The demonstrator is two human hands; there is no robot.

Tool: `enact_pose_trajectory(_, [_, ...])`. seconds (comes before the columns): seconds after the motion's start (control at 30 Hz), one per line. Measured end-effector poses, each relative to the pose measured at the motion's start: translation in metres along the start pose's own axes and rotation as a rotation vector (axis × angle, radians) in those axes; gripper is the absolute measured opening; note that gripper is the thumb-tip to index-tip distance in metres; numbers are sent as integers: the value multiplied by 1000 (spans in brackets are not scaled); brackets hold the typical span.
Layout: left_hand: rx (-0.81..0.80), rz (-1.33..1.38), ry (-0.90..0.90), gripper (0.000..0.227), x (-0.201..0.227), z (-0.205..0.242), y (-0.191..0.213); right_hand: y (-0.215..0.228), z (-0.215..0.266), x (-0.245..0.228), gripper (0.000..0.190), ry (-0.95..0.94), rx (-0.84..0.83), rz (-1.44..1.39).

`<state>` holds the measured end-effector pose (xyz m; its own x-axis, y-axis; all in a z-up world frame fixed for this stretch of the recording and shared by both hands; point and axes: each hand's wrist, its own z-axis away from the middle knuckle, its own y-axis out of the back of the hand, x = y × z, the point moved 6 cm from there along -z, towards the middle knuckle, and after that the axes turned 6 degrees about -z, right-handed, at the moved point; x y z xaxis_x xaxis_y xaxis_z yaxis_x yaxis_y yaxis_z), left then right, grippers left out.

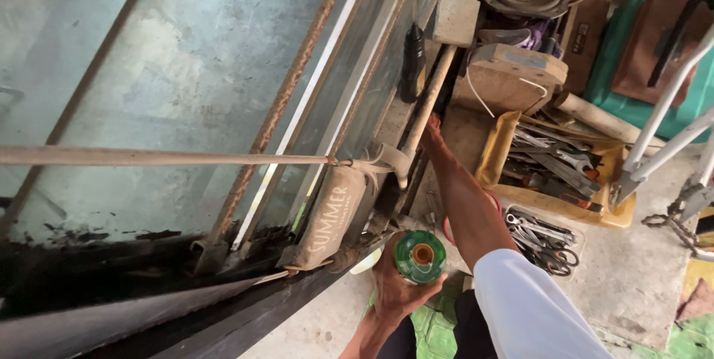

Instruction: The person pours a clear liquid from a large white plastic jug into a small green bottle using a blue funnel. They then retrieve two empty water bottles from a cluttered storage area and return to the floor. The person pours the same clear liquid from the white jug into one of the water bottles, then pours a green liquid from a green jug into the other water bottle, using the funnel for both transfers.

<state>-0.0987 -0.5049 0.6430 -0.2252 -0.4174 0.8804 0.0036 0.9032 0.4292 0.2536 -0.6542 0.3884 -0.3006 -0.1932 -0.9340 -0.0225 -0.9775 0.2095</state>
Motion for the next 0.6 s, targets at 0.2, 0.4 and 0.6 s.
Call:
enact_pose_trajectory(0.2, [32, 4, 97, 77, -2, -2, -8, 42, 31, -29, 53, 9, -123, 52])
enact_pose_trajectory(0.4, [81, -34, 71, 83, 1, -19, -21, 103, 124, -90, 53, 10, -323, 149])
enact_pose_trajectory(0.6, [150, 57, -104, 80, 4, -42, -39, 196, 263, -126, 57, -104, -335, 306])
